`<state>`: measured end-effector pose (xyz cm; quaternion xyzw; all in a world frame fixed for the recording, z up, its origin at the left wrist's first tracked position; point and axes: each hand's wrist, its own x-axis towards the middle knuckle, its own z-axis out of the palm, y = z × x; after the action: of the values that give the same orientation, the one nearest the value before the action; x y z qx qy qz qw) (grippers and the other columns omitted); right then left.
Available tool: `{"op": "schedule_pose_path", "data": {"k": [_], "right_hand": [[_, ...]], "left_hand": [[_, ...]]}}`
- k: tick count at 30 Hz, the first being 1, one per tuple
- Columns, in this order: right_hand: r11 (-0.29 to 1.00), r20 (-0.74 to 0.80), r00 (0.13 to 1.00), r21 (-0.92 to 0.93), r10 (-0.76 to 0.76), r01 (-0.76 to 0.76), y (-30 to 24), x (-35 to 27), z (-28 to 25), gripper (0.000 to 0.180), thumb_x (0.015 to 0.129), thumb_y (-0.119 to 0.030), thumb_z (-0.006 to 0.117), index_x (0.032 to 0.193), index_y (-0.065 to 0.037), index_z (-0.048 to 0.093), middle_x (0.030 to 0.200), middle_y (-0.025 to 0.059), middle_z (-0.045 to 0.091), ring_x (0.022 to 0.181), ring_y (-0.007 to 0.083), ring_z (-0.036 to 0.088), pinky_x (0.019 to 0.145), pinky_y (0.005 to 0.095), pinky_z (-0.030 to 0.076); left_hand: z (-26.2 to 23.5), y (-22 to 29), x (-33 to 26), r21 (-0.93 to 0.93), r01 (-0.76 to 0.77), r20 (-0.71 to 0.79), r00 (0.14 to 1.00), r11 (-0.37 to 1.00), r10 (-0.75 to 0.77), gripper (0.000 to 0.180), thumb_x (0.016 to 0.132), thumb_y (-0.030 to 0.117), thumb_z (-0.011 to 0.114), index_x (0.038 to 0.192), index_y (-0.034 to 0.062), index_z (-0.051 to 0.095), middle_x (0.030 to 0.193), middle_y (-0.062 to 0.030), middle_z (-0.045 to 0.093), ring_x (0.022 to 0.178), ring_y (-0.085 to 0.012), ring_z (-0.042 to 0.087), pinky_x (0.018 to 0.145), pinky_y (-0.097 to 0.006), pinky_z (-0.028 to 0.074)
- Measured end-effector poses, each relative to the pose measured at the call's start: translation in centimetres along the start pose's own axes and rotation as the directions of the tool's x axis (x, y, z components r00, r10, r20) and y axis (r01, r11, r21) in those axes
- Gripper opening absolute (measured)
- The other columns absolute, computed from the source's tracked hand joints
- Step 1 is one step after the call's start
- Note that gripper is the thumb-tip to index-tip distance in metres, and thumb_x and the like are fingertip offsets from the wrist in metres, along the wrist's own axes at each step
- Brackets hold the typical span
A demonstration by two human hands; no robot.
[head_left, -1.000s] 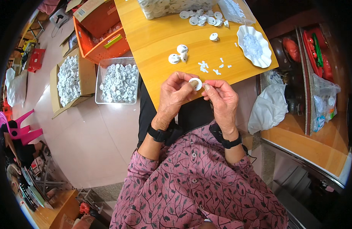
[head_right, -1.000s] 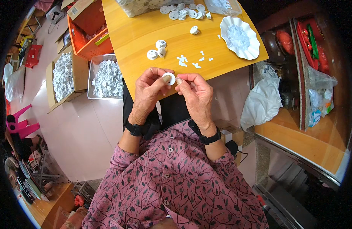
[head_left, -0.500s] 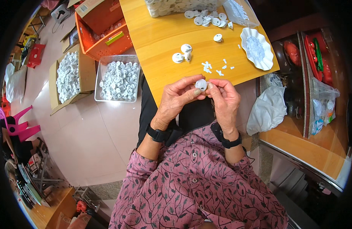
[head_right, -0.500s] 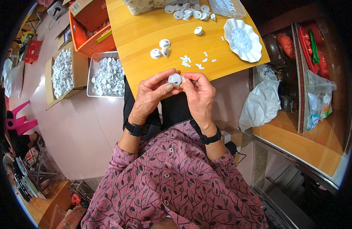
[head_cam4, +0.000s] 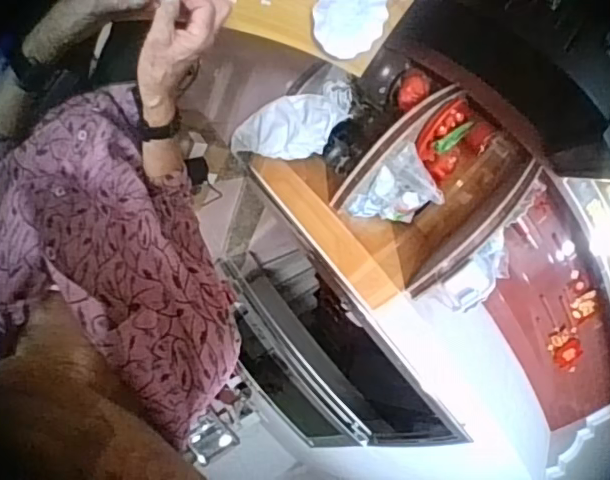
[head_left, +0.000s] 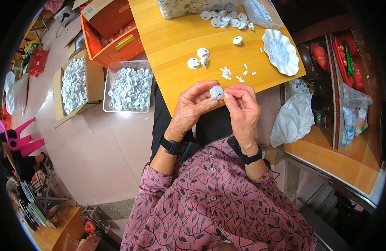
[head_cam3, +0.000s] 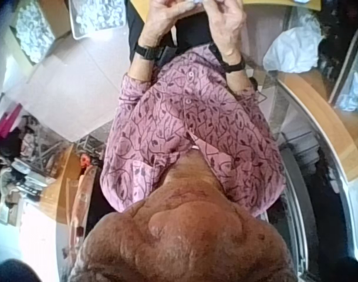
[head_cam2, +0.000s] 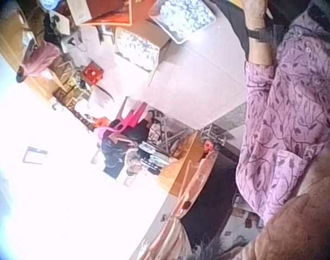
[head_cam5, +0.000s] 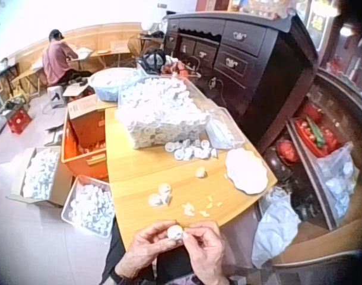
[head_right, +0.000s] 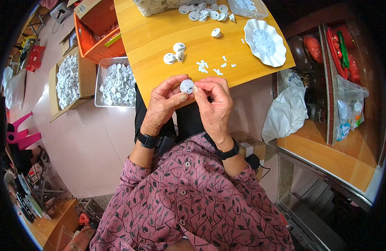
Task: Manually assembling small white plastic components at a workshop table.
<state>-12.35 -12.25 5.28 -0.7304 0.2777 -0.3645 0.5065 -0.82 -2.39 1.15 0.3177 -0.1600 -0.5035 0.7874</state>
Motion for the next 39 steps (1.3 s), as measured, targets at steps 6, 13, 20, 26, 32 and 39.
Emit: {"op": "schedule_pose_path", "data": {"k": [6,13,20,26,32,39], "right_hand": [[0.998,0.013,1.000,0.059,0.020,-0.021,0.36,-0.14,0.39,0.008,0.088,-0.001,0.070,0.096,0.001,0.068,0.105,0.0086,0.058,0.086,0.0126,0.061,0.073,0.0245,0.052],[0.999,0.020,1.000,0.036,0.013,-0.014,0.38,-0.16,0.38,0.007,0.088,-0.001,0.069,0.095,0.000,0.069,0.103,0.0082,0.059,0.087,0.0129,0.061,0.074,0.0249,0.052],[0.999,0.016,1.000,0.039,0.015,-0.016,0.56,-0.22,0.39,0.008,0.087,-0.002,0.070,0.095,0.000,0.069,0.103,0.0087,0.059,0.089,0.0143,0.061,0.074,0.0257,0.052],[0.999,0.015,1.000,0.035,0.011,-0.011,0.59,-0.26,0.47,0.008,0.087,-0.003,0.071,0.094,-0.001,0.069,0.103,0.0089,0.060,0.092,0.0161,0.061,0.076,0.0270,0.052],[0.999,0.010,0.999,0.010,0.031,-0.031,0.56,-0.39,0.45,0.008,0.086,-0.003,0.071,0.094,-0.001,0.069,0.101,0.0091,0.060,0.092,0.0171,0.060,0.078,0.0275,0.050],[0.999,0.008,0.999,-0.001,0.036,-0.036,0.70,-0.42,0.44,0.009,0.086,-0.004,0.072,0.094,-0.001,0.070,0.100,0.0095,0.061,0.093,0.0189,0.061,0.079,0.0291,0.050]], "left_hand": [[-0.15,-0.34,0.10,0.012,-0.039,0.007,0.999,0.999,0.039,0.043,0.086,-0.006,0.070,0.127,-0.0020,0.057,0.116,-0.0109,0.065,0.109,-0.0187,0.064,0.099,-0.033,0.054],[-0.24,-0.53,0.19,0.051,-0.071,0.003,0.997,0.996,0.071,0.043,0.084,-0.008,0.072,0.125,-0.0014,0.058,0.114,-0.0099,0.065,0.108,-0.0181,0.064,0.098,-0.032,0.054],[-0.37,-0.74,0.16,0.030,-0.071,-0.003,0.997,0.997,0.071,0.043,0.084,-0.008,0.072,0.123,-0.0016,0.058,0.114,-0.0096,0.065,0.107,-0.0172,0.064,0.096,-0.031,0.055],[-0.37,-0.71,0.14,0.035,-0.078,-0.007,0.997,0.996,0.079,0.042,0.083,-0.010,0.072,0.122,-0.0016,0.058,0.112,-0.0089,0.065,0.106,-0.0165,0.064,0.096,-0.031,0.055],[-0.44,-0.82,0.14,0.059,-0.085,-0.010,0.996,0.995,0.086,0.041,0.082,-0.010,0.073,0.120,-0.0015,0.059,0.111,-0.0086,0.064,0.106,-0.0161,0.064,0.096,-0.030,0.055],[-0.42,-0.89,0.17,0.069,-0.094,-0.018,0.995,0.993,0.095,0.041,0.082,-0.010,0.073,0.120,-0.0013,0.059,0.111,-0.0079,0.064,0.106,-0.0157,0.063,0.095,-0.030,0.055]]}}
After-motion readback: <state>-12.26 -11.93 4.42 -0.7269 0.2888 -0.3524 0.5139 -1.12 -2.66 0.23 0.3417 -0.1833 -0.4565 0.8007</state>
